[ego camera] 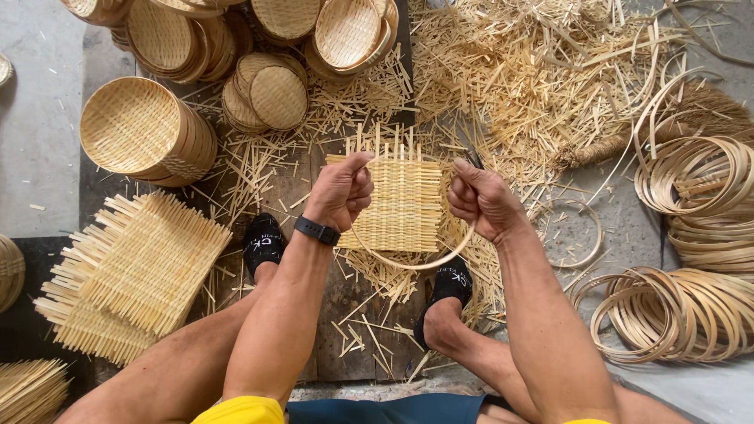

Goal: The person sits on the floor assembling woven bamboo basket trays. They press a woven bamboo mat over a round wooden mold, bend and fit a thin bamboo rim ring around the mat edge, trim excess bamboo strips with scissors, and set finished trays aside with a stack of completed baskets nearby.

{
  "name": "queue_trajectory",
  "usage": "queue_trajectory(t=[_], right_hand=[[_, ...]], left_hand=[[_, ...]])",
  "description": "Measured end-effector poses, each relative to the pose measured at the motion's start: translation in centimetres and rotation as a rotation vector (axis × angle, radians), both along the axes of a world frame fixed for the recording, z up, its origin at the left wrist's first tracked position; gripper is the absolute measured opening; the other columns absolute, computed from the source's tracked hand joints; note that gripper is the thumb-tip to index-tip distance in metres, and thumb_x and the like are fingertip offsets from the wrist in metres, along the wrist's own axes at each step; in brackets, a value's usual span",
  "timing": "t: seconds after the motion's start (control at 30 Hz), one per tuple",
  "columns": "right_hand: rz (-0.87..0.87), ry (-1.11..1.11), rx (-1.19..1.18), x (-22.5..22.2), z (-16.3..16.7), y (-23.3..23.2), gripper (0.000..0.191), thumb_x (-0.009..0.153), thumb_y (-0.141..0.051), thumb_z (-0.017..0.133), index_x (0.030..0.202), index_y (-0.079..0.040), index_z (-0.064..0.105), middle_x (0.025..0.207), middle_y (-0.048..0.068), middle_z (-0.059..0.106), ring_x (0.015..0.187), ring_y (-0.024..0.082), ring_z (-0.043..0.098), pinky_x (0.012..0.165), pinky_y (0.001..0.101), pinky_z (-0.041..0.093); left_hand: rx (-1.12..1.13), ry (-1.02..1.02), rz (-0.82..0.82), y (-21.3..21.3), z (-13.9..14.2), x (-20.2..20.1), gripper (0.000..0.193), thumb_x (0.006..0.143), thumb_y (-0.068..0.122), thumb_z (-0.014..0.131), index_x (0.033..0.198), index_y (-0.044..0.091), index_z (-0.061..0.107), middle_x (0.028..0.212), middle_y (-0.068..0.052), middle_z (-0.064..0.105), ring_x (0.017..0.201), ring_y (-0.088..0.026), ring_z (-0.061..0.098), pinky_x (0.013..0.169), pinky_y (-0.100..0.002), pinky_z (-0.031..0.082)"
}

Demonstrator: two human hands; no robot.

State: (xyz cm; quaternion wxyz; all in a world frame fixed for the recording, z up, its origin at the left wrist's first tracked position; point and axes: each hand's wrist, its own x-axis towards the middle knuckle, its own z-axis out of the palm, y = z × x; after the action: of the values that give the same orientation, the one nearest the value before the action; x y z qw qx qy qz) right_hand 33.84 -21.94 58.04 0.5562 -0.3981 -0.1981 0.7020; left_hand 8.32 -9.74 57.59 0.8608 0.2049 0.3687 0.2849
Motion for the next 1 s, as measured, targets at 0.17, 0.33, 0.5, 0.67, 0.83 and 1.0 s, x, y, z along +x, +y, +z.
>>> queue_trajectory(t=[0.17, 0.33, 0.5, 0.67, 0.83, 1.0], right_hand=[[-0.149, -0.338, -0.088, 0.0, -0.5, -0.5, 0.024, 0.091, -0.023, 0.072, 0.102, -0.001, 0.073, 0.080, 0.009, 0.070, 0.064, 0.015, 0.068, 0.058, 0.0280, 0.061], [-0.216, -0.818, -0.368, -1.4, -4.8, 0.5, 0.023, 0.084, -0.010, 0.078, 0.106, -0.004, 0.075, 0.089, 0.009, 0.078, 0.069, 0.014, 0.074, 0.060, 0.0273, 0.064], [-0.200, -1.068, -0.531, -3.4, -11.5, 2.3, 0.016, 0.085, -0.012, 0.079, 0.101, -0.009, 0.078, 0.089, 0.007, 0.078, 0.069, 0.015, 0.073, 0.062, 0.0287, 0.064], [-0.177, -1.300, -0.427, -4.4, -16.3, 3.3, 0.013, 0.084, -0.016, 0.082, 0.098, -0.013, 0.082, 0.089, 0.005, 0.080, 0.076, 0.016, 0.074, 0.075, 0.0310, 0.059], [-0.164, -1.261, -0.517, -4.2, -17.8, 3.1, 0.013, 0.085, -0.016, 0.081, 0.097, -0.014, 0.081, 0.089, 0.004, 0.079, 0.076, 0.015, 0.073, 0.075, 0.0325, 0.059], [-0.177, -1.246, -0.556, -4.3, -17.7, 2.5, 0.012, 0.082, -0.016, 0.083, 0.095, -0.014, 0.082, 0.086, 0.004, 0.079, 0.074, 0.015, 0.072, 0.074, 0.0315, 0.057]], left_hand=[[-0.061, -0.073, 0.163, -0.1, -2.4, -0.9, 0.035, 0.096, 0.037, 0.068, 0.072, 0.011, 0.062, 0.050, 0.009, 0.043, 0.042, -0.004, 0.036, 0.039, -0.021, 0.028], [0.157, 0.413, 0.322, -0.8, -7.8, -0.6, 0.013, 0.082, 0.022, 0.073, 0.085, 0.011, 0.066, 0.061, 0.007, 0.057, 0.049, -0.006, 0.046, 0.043, -0.023, 0.040], [0.661, 1.059, 0.185, -0.3, -13.6, -1.5, 0.015, 0.080, 0.015, 0.082, 0.090, 0.004, 0.080, 0.078, -0.008, 0.076, 0.067, -0.015, 0.069, 0.065, -0.031, 0.056], [0.912, 1.263, 0.097, 1.4, -15.8, -2.0, 0.015, 0.076, 0.012, 0.085, 0.090, 0.007, 0.084, 0.087, -0.014, 0.077, 0.076, -0.025, 0.071, 0.074, -0.035, 0.056], [0.641, 1.239, -0.016, 1.9, -15.7, -1.8, 0.018, 0.079, 0.016, 0.086, 0.095, 0.010, 0.082, 0.083, -0.010, 0.079, 0.072, -0.018, 0.074, 0.071, -0.032, 0.057], [0.541, 1.222, -0.012, 1.1, -15.1, -1.9, 0.018, 0.077, 0.016, 0.087, 0.095, 0.013, 0.083, 0.081, -0.004, 0.080, 0.070, -0.012, 0.074, 0.069, -0.028, 0.059]])
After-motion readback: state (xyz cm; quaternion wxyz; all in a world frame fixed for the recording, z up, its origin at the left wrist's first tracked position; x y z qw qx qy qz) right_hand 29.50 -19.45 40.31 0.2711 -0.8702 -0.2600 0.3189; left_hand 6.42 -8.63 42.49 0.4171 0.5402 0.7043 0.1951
